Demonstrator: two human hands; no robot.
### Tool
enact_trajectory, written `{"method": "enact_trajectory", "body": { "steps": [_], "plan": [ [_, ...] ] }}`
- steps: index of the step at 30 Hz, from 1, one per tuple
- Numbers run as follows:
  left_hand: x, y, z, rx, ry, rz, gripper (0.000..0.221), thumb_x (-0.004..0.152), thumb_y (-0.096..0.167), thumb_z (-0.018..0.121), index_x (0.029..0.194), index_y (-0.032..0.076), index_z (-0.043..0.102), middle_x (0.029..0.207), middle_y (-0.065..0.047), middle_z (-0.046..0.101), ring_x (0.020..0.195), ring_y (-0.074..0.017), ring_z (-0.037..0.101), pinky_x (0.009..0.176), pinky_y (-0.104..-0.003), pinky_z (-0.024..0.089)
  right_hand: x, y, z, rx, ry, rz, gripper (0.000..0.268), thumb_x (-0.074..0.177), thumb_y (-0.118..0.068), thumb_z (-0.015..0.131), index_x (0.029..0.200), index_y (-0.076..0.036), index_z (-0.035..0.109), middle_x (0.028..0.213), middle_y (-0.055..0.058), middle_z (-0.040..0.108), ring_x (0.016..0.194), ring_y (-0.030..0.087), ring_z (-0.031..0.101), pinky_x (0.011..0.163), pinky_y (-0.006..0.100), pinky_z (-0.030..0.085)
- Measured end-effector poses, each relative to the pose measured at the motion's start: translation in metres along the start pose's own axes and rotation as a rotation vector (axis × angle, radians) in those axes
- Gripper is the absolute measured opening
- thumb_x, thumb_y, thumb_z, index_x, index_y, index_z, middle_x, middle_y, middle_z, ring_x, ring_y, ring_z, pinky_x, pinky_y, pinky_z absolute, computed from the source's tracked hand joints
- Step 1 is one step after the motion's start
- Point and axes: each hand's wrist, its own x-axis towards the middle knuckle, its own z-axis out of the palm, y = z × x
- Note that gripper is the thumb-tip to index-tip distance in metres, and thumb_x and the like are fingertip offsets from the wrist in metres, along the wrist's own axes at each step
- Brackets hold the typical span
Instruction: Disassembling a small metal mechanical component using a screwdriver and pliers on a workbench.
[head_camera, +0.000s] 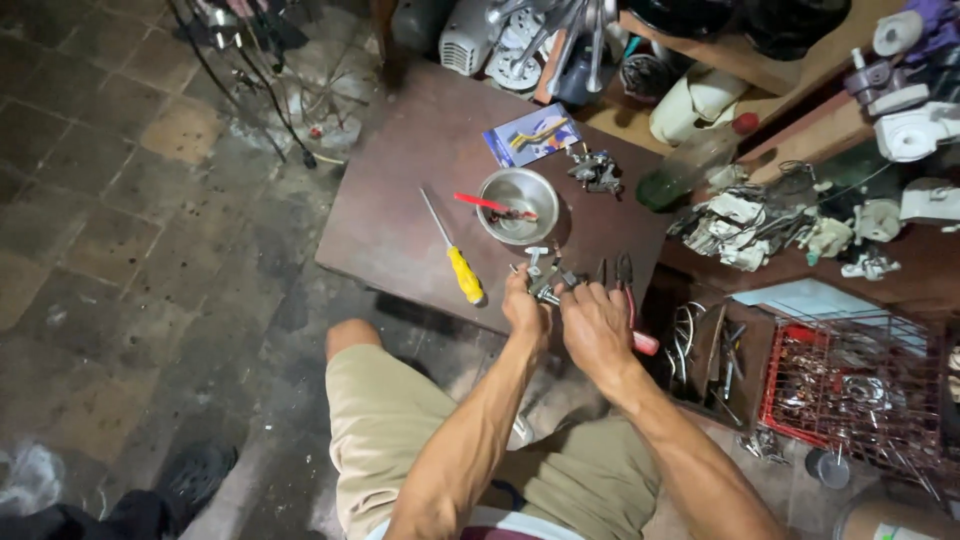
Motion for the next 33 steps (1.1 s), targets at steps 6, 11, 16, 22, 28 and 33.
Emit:
{"method": "enact_trajectory", "body": {
  "steps": [6, 11, 16, 22, 28, 33],
  "plan": [
    [-0.029, 0.018, 0.012, 0.022, 0.000, -0.040, 0.031, 0.093, 0.025, 0.063, 0.121, 0.010, 0.065, 0.123, -0.015, 0.054, 0.112, -0.0389, 0.054, 0.085, -0.061, 0.058, 0.017, 0.008, -0.002, 0.262, -0.605, 0.276, 0.025, 0.093, -0.028, 0.063, 0.106, -0.007, 0.057, 0.102, 0.015, 0.058, 0.087, 0.044, 0.071, 0.074, 0.056, 0.056],
    [-0.012, 0.017, 0.007, -0.001, 0.002, -0.059, 0.032, 0.094, 0.023, 0.062, 0.121, 0.008, 0.064, 0.124, -0.016, 0.052, 0.112, -0.0391, 0.054, 0.086, -0.062, 0.057, 0.011, 0.013, 0.017, 0.204, -0.480, 0.137, 0.017, 0.092, -0.023, 0.056, 0.096, -0.011, 0.068, 0.090, 0.009, 0.060, 0.092, 0.034, 0.065, 0.076, 0.047, 0.051],
    [0.007, -0.002, -0.005, 0.018, 0.039, -0.023, 0.031, 0.093, 0.023, 0.062, 0.120, 0.009, 0.067, 0.124, -0.018, 0.055, 0.110, -0.0383, 0.057, 0.080, -0.062, 0.058, 0.014, 0.012, 0.030, -0.032, -0.229, 0.049, 0.016, 0.078, -0.020, 0.069, 0.089, -0.012, 0.062, 0.083, 0.009, 0.057, 0.079, 0.031, 0.063, 0.067, 0.044, 0.047],
    [0.001, 0.009, 0.010, -0.018, 0.045, -0.056, 0.024, 0.093, 0.019, 0.061, 0.113, 0.006, 0.066, 0.112, -0.018, 0.057, 0.099, -0.0386, 0.061, 0.078, -0.056, 0.061, 0.010, 0.009, 0.044, 0.119, -0.486, 0.153, 0.026, 0.101, -0.025, 0.050, 0.104, -0.003, 0.063, 0.089, 0.013, 0.059, 0.077, 0.038, 0.072, 0.064, 0.046, 0.057],
    [0.036, -0.010, -0.002, 0.074, 0.055, 0.004, 0.025, 0.092, 0.021, 0.061, 0.111, 0.006, 0.068, 0.106, -0.019, 0.058, 0.092, -0.0350, 0.063, 0.062, -0.049, 0.063, 0.032, 0.010, 0.030, -0.108, -0.224, 0.019, 0.019, 0.080, -0.031, 0.068, 0.086, -0.013, 0.067, 0.075, 0.007, 0.059, 0.081, 0.029, 0.062, 0.076, 0.043, 0.045],
    [0.006, 0.003, 0.011, 0.019, 0.066, -0.039, 0.023, 0.093, 0.021, 0.060, 0.110, 0.007, 0.068, 0.106, -0.019, 0.058, 0.092, -0.0360, 0.063, 0.063, -0.052, 0.064, 0.041, 0.014, 0.023, 0.227, -0.708, 0.239, 0.038, 0.095, -0.026, 0.061, 0.118, 0.004, 0.055, 0.107, 0.021, 0.056, 0.093, 0.046, 0.068, 0.077, 0.055, 0.056]
  ]
}}
